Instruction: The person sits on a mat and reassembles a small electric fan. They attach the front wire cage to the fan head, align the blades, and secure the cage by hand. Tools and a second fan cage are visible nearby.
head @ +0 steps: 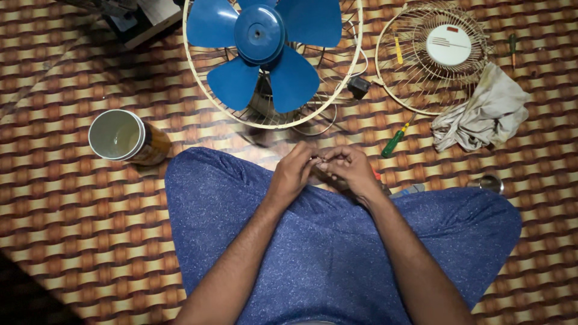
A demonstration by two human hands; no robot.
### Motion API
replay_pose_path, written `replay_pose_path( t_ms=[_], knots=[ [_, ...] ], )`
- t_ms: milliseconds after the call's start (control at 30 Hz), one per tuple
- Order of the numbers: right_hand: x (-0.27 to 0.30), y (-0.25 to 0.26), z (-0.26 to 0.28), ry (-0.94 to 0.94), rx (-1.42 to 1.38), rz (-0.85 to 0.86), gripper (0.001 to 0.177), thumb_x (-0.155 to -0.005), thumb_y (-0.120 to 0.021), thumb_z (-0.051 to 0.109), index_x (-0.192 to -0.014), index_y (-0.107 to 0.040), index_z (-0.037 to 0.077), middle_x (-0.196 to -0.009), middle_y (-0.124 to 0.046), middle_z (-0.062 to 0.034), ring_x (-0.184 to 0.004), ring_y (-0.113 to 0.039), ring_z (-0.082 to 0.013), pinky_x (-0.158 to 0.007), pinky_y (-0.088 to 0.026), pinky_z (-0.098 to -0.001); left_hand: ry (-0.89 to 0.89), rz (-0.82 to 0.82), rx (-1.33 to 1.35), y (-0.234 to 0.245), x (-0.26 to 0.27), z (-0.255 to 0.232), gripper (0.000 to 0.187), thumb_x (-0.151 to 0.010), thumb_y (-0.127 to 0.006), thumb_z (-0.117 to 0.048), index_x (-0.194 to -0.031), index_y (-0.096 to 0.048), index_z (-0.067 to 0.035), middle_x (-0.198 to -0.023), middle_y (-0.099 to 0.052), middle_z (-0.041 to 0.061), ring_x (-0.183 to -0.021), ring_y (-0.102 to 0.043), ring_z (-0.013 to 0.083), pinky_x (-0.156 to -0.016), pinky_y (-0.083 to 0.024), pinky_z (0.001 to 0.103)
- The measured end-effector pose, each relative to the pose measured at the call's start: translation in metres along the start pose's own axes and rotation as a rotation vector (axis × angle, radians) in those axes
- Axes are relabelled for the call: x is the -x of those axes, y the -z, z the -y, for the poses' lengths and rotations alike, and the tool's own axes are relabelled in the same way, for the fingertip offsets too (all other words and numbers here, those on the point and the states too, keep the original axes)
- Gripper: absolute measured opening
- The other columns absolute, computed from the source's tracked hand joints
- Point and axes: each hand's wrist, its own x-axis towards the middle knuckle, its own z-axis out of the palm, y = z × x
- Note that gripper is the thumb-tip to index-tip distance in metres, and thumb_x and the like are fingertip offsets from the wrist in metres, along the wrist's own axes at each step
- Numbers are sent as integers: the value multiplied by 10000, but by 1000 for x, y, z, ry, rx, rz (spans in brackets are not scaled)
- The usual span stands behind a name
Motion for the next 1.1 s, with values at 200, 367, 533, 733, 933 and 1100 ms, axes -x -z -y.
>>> replay_pose_path(
  t_ms=[200, 367, 533, 733, 933, 1100],
  knots=[
    [0, -1, 2, -154, -54, 21, 190, -978, -639, 172, -1085, -718, 37, -857, -723, -20, -661, -623, -67, -557, -487, -194, 5, -16, 25, -1, 1, 3, 226, -926, -675, 19, -1143, -651, -41, -1081, -635, 110, -1035, -709, 258, -853, -581, 345],
    [-2, 4, -6, -110, -25, 7, 177, -995, -685, 163, -1064, -723, 4, -826, -695, -36, -645, -597, -74, -554, -482, -200, 32, 5, 6, -2, 0, 4, 213, -930, -668, 11, -1134, -640, -43, -1078, -631, 97, -1027, -708, 241, -852, -589, 333],
    [-2, 7, -10, 12, 71, -29, 152, -906, -749, 50, -1044, -711, -3, -888, -738, -45, -690, -643, -73, -580, -511, -205, 37, 9, 21, -1, 1, 2, 215, -942, -671, 11, -1148, -650, -50, -1069, -633, 94, -1016, -714, 244, -836, -582, 341],
    [-3, 5, -9, 46, 169, -77, 212, -858, -777, -10, -1056, -705, -36, -858, -724, -88, -708, -668, -100, -618, -538, -220, 52, 20, -35, -3, 1, 1, 211, -931, -697, -37, -1132, -639, -58, -1062, -635, 96, -979, -716, 250, -813, -591, 345],
    [-1, -3, -1, 262, 131, -15, 359, -842, -737, 28, -1182, -625, -2, -1006, -677, -8, -911, -694, -77, -788, -602, -225, 77, 2, -21, -5, 1, 5, 215, -927, -678, -8, -1132, -626, -46, -1091, -642, 102, -1015, -711, 271, -848, -582, 357],
    [-4, -1, -4, -103, 115, -27, 267, -985, -630, 226, -1136, -708, 20, -788, -710, -32, -608, -638, -97, -532, -522, -229, 58, -5, 28, -5, 1, 6, 209, -942, -650, 2, -1143, -616, -47, -1104, -642, 95, -1046, -718, 262, -874, -594, 342]
  ],
)
